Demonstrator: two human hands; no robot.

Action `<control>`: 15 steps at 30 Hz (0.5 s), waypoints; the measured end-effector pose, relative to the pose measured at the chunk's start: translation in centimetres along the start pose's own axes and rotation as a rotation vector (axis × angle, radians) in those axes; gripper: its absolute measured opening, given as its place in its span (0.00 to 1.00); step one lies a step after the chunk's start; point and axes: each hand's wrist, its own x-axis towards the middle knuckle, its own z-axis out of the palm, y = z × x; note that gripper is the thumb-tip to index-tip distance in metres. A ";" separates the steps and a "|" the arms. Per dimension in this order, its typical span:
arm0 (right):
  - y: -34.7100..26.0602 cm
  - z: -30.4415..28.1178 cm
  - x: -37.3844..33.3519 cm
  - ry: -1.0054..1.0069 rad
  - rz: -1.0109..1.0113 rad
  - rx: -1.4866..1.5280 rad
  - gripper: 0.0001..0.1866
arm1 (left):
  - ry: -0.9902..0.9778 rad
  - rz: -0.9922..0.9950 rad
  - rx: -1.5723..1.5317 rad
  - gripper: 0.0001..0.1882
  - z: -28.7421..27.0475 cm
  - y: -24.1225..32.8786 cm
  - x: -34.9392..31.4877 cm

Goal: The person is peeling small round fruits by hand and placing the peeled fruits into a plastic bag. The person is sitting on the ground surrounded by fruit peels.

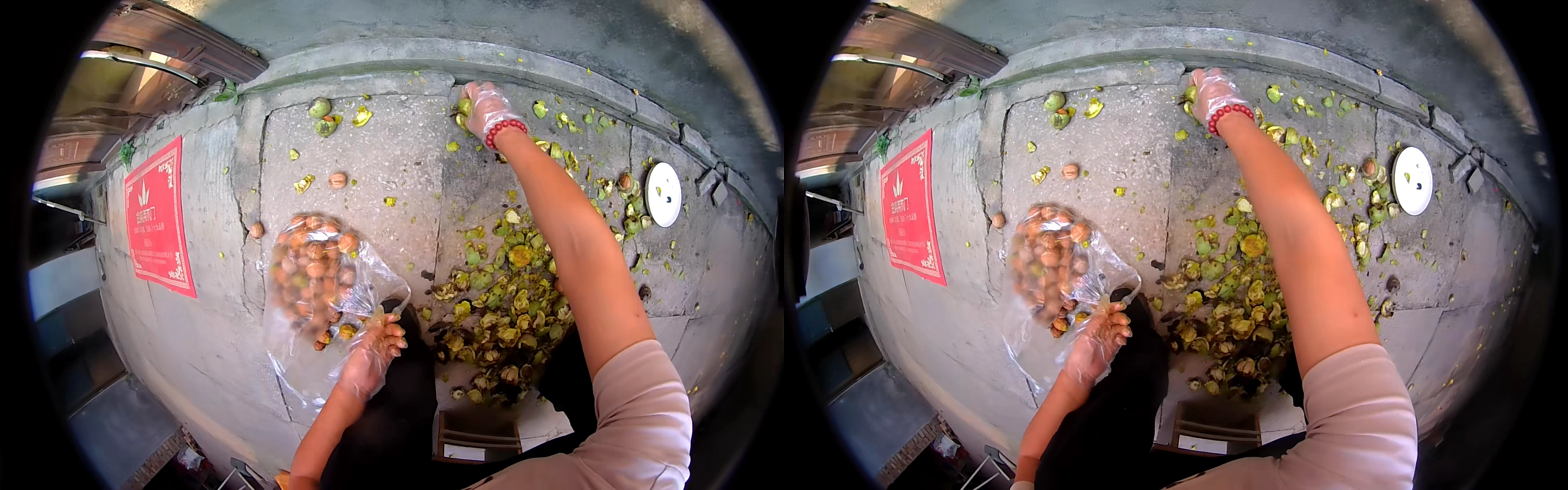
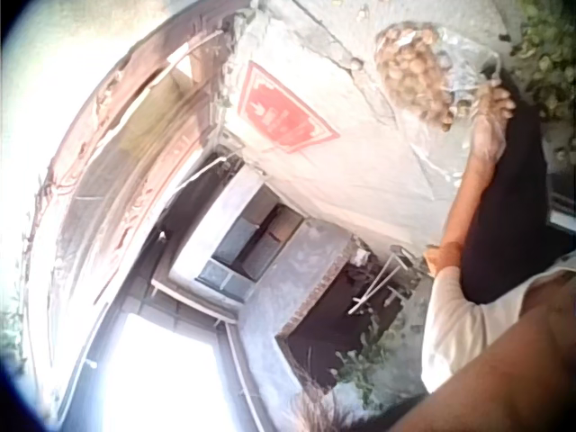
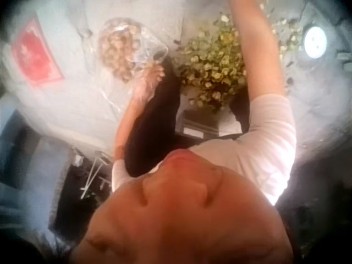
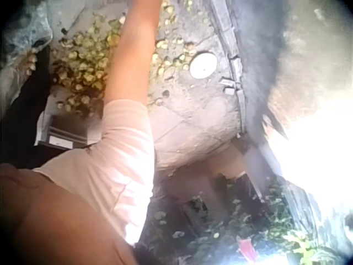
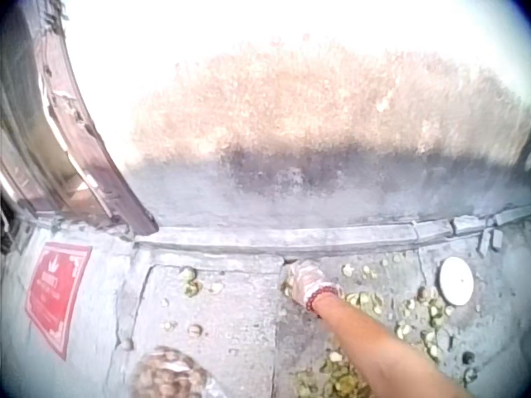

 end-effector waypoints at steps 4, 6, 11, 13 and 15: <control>0.1 0.9 -2.5 0.075 -0.103 0.208 0.22 | -0.058 0.006 0.003 0.18 0.5 0.5 0.7; -0.4 -0.3 -7.0 0.098 0.021 0.565 0.22 | -0.080 0.016 -0.004 0.18 0.1 0.1 1.2; 3.5 0.5 -18.2 0.005 0.611 2.102 0.17 | -0.098 0.082 -0.040 0.17 0.8 -0.2 3.3; 4.1 -4.6 -19.1 0.068 0.529 1.775 0.13 | -0.072 0.119 -0.005 0.17 1.0 -0.7 4.2; 1.6 -16.1 -18.4 0.141 0.114 1.385 0.13 | -0.041 0.120 0.015 0.17 -0.1 -1.5 4.0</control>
